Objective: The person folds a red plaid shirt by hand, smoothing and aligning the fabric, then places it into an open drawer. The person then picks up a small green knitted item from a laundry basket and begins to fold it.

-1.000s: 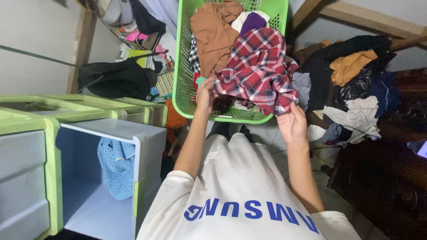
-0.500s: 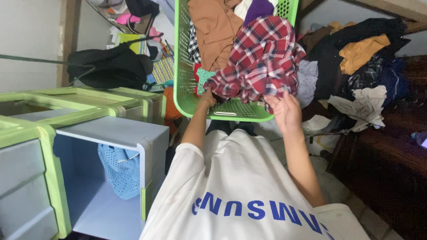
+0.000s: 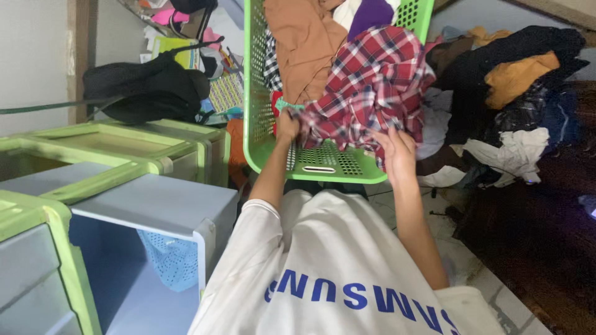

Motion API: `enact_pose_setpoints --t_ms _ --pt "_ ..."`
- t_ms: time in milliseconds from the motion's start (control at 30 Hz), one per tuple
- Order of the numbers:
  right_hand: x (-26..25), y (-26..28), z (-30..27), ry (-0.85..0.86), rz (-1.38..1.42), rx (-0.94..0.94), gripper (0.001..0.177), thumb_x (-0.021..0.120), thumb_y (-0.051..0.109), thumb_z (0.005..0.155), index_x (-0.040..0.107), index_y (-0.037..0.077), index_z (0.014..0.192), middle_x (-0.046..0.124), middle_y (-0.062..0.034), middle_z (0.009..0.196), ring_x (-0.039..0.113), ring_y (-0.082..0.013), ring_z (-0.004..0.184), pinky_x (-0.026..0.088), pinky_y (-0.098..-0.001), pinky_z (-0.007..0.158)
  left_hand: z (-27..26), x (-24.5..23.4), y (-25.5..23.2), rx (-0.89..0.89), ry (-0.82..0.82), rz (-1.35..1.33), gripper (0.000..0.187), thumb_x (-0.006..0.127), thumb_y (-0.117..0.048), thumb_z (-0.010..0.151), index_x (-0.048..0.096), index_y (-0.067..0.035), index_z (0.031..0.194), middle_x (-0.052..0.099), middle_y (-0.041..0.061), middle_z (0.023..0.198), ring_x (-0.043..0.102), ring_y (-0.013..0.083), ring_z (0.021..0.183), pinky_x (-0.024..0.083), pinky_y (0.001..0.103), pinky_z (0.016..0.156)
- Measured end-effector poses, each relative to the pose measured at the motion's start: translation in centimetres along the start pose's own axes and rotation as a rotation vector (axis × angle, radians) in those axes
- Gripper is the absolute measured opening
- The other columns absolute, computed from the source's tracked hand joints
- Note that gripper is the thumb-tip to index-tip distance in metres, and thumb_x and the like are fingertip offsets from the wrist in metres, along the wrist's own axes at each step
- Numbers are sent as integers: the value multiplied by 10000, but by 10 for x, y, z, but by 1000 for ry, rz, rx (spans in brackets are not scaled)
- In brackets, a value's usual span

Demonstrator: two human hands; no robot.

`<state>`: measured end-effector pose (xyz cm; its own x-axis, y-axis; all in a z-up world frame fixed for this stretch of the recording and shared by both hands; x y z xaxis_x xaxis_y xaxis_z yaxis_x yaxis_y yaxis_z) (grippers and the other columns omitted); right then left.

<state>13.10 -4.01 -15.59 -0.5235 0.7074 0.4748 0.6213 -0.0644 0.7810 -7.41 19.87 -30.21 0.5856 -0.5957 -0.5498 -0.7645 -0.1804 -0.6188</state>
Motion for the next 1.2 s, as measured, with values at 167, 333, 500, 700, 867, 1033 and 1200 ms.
enact_pose_setpoints --t_ms 167,333,500,700,867,1033,1200 --pt "18 -25 24 -84 59 5 235 581 270 1072 599 59 969 729 -207 1096 717 -329 1114 480 -484 1084 -1 -11 -38 398 -309 -256 499 599 10 803 509 36 1293 665 276 1174 650 383 1112 482 445 987" --pt "44 20 13 -45 200 -103 164 632 194 1058 634 49 980 706 -119 1178 691 -263 1190 490 -501 1154 -36 -71 -116 281 -101 -288 406 542 -36 941 526 -10 1345 656 248 1243 648 348 1155 498 432 1029" --pt "64 83 -15 -185 -88 -252 102 624 98 1035 681 15 1045 629 -30 946 495 -165 813 367 -341 775 -80 -135 -194 635 -136 -318 467 519 -144 1068 388 -32 1502 543 212 1449 608 312 1279 454 418 1115" --pt "107 117 -42 145 -902 -603 157 646 123 1003 702 -18 961 622 -69 865 585 -199 789 436 -317 730 -145 -94 -200 849 90 -319 594 636 -284 999 474 12 1488 532 222 1496 529 371 1398 379 433 1202" --pt "127 105 -54 87 -951 -535 152 628 111 1007 684 -25 968 632 -95 836 612 -199 741 462 -325 697 -160 -56 -192 538 349 -648 321 637 -237 1007 684 11 1206 741 105 1035 668 152 950 547 327 868" --pt "122 106 -59 -31 -1287 -354 121 653 95 959 683 -20 980 657 -137 980 638 -279 803 486 -391 742 -154 -103 -179 654 353 -462 253 592 -196 1046 673 22 1145 700 35 916 546 59 838 489 264 766" --pt "156 117 -74 53 -1349 -794 192 710 84 915 703 34 1100 587 -155 1298 565 -334 1207 420 -451 1048 -162 -120 -181 704 430 -348 248 600 -193 1058 662 44 1103 633 69 894 510 103 817 471 286 739"
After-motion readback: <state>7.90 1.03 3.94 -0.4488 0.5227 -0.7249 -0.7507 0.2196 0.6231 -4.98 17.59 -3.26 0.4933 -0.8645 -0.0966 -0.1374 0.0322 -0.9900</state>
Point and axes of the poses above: each hand's wrist, its own z-axis towards the middle knuckle, its own x-axis out of the palm, y = z × x, the point moved 2 cm from there along z, towards the middle knuckle
